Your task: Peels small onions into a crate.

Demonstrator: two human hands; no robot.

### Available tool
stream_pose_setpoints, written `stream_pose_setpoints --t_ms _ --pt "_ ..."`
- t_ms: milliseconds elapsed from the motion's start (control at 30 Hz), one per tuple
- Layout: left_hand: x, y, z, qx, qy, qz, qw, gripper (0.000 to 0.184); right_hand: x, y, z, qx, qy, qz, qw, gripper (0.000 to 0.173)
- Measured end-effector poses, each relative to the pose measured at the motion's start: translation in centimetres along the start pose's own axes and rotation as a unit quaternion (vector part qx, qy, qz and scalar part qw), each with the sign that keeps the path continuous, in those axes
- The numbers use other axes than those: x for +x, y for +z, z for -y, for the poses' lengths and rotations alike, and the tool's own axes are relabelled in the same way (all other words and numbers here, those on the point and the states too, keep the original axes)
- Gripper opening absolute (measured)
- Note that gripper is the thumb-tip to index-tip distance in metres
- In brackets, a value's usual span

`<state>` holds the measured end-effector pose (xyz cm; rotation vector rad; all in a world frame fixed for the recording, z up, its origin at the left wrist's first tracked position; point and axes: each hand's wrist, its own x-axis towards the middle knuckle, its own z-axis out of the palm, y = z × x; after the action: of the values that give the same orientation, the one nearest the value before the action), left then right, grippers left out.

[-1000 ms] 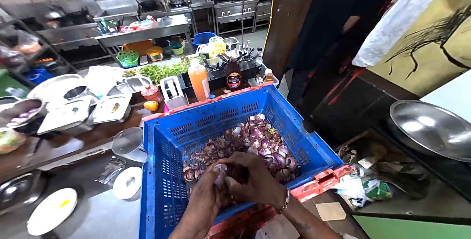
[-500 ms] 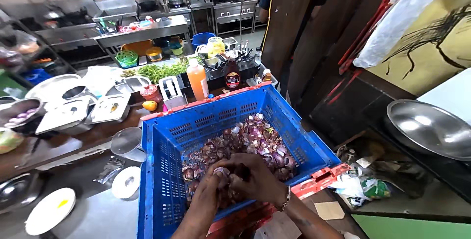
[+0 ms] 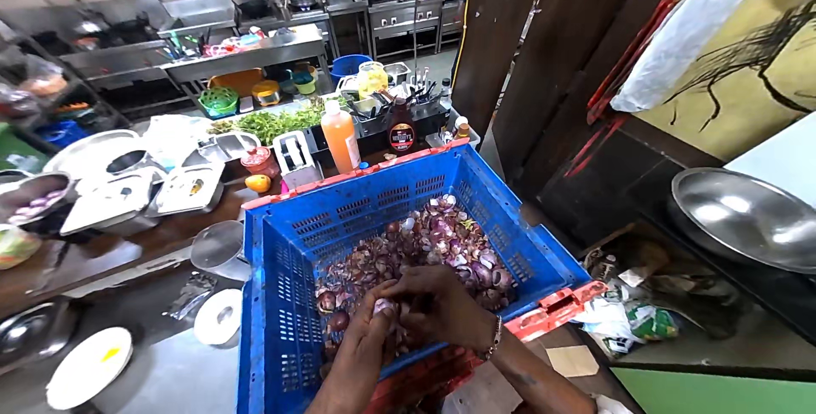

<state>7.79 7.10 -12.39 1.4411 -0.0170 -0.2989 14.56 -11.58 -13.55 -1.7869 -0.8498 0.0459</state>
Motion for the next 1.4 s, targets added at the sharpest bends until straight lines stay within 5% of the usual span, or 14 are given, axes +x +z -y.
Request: stream_pose_setpoints --t_ms 633,833,967,1200,1400 --pt "0.3 -0.3 -0.1 0.187 0.076 -0.061 0.978 0.050 0.0 0.3 0.1 0.072 0.057 -0.017 0.996 0.031" --pt "0.4 -0.6 0.0 0.217 0.098 -0.060 0.969 0.053 0.3 1.6 0.5 0.046 0.066 -0.083 0.993 0.026" --pt "0.7 -1.0 -0.5 0.166 0.094 -0.024 0.981 0.053 0.2 1.0 0.5 0.052 0.095 -0.083 0.991 0.024" --pt "1.2 -0.9 -1.0 -0.082 -0.022 -0.093 0.992 0.049 -0.2 0.6 1.1 -0.055 0.072 -0.148 0.985 0.022" --pt "1.5 -1.1 -0.6 -0.021 0.070 -0.104 0.992 0.039 0.3 -0.6 0.9 -0.042 0.064 -0.071 0.995 0.024"
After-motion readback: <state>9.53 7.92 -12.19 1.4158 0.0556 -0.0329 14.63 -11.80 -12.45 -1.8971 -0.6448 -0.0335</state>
